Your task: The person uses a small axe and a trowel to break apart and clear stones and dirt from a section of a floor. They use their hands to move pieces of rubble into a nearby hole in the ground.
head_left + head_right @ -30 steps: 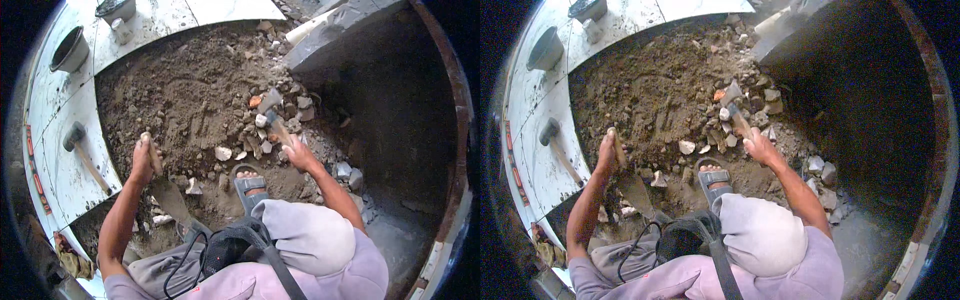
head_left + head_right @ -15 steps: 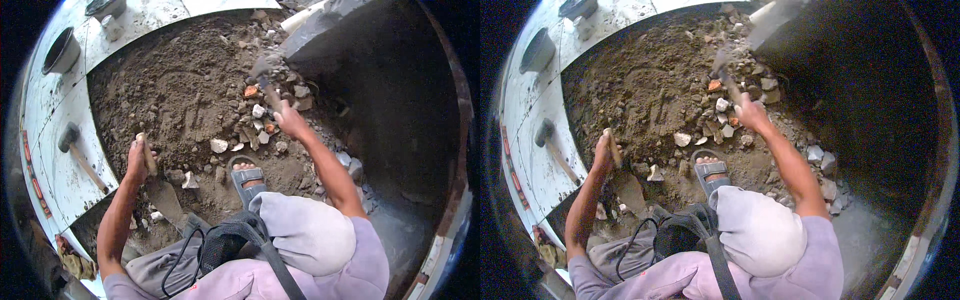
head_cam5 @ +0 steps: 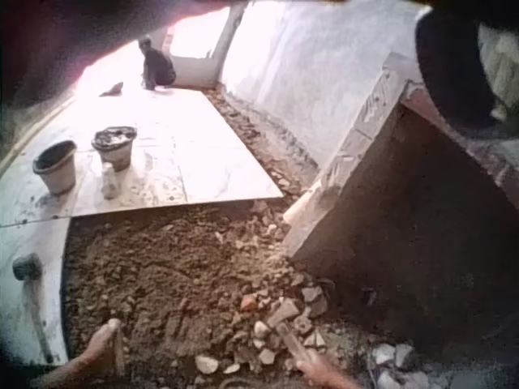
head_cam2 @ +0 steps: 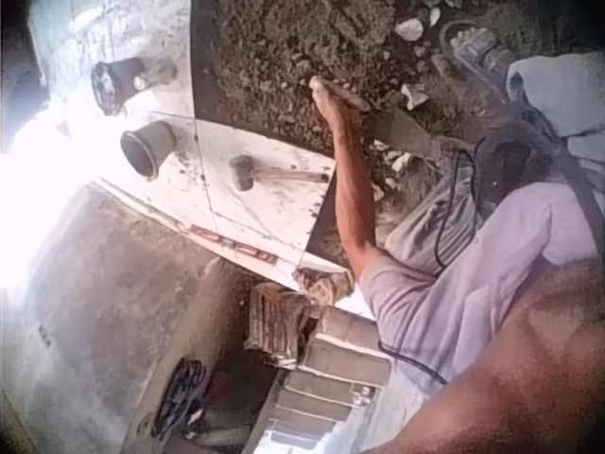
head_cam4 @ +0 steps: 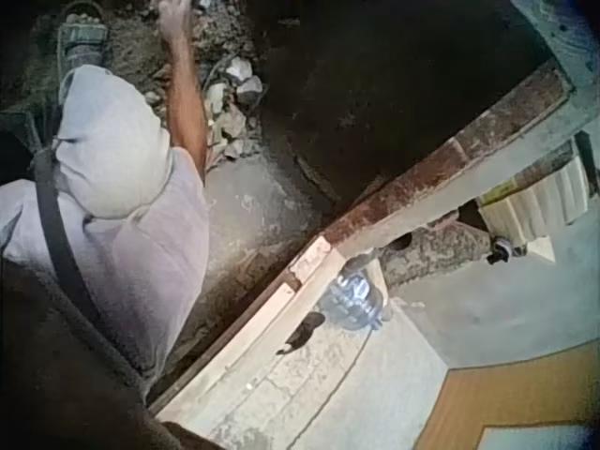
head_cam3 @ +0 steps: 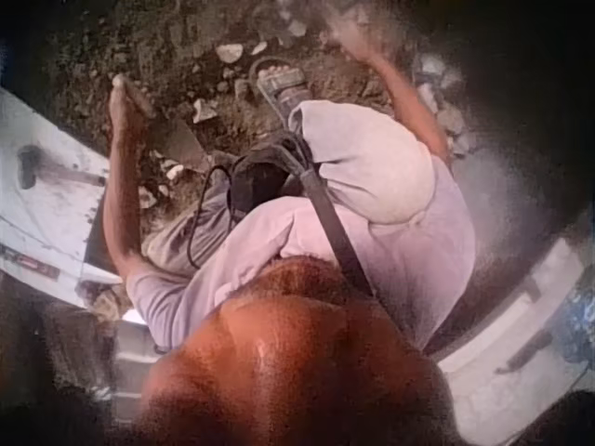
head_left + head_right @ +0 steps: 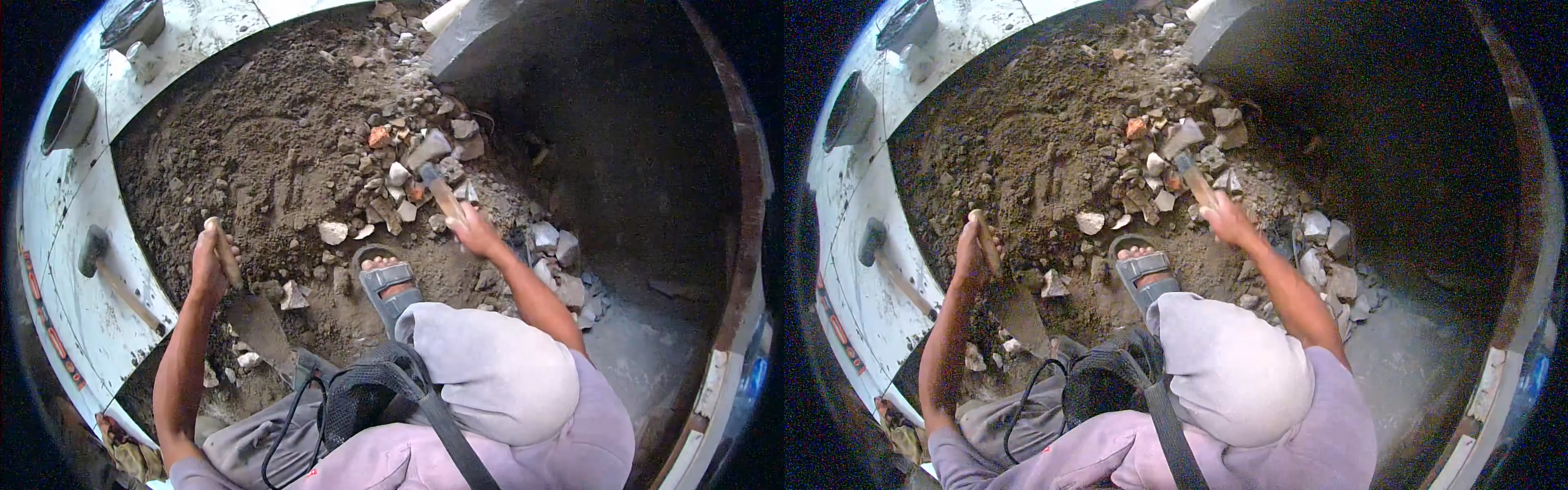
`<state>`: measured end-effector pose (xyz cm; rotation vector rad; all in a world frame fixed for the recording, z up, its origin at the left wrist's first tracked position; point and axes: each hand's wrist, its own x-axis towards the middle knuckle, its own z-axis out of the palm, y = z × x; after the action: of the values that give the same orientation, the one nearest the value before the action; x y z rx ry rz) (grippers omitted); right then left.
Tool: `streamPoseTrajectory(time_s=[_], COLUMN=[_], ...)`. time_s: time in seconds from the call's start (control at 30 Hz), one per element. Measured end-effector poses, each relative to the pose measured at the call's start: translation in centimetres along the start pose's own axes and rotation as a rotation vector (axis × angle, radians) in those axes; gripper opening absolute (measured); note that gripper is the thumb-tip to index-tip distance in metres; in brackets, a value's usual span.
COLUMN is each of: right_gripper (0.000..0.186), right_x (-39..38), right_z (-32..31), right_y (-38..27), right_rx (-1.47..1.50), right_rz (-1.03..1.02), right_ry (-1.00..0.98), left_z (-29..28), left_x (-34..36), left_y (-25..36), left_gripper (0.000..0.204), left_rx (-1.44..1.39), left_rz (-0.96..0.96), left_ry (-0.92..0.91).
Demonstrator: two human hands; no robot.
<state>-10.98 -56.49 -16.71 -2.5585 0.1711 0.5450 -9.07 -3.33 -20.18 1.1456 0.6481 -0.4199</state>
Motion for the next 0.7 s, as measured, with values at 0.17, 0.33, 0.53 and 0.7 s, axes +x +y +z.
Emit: streamPoseTrajectory(time_s=[0.17, 0.33, 0.53, 0.7], right_gripper=[0.032, 0.035, 0.038, 0.03], right_x=[-12.2, -16.2, -13.0, -13.3], right_z=[0.5, 4.4, 8.7, 5.5], right_y=[4.7, 7.6, 4.8, 4.5], right_rx=[0.56, 0.456, 0.522, 0.64], right_rz=[0.354, 0.258, 0.129, 0.413], right_ry=[-0.071, -0.075, -0.124, -0.04], left_z=[-0.1, -0.1, 0.5, 0.5], left_x=[0.0, 0.4, 0.0, 0.2], left_y=[-0.1, -0.5, -0.6, -0.3], left_gripper=[0.037, 0.046, 0.038, 0.038], left_rx=[-0.019, -0.019, -0.038, -0.022], left_rz=[-0.014, 0.046, 0.021, -0.055], left_ry=[-0.026, 0.028, -0.017, -0.025])
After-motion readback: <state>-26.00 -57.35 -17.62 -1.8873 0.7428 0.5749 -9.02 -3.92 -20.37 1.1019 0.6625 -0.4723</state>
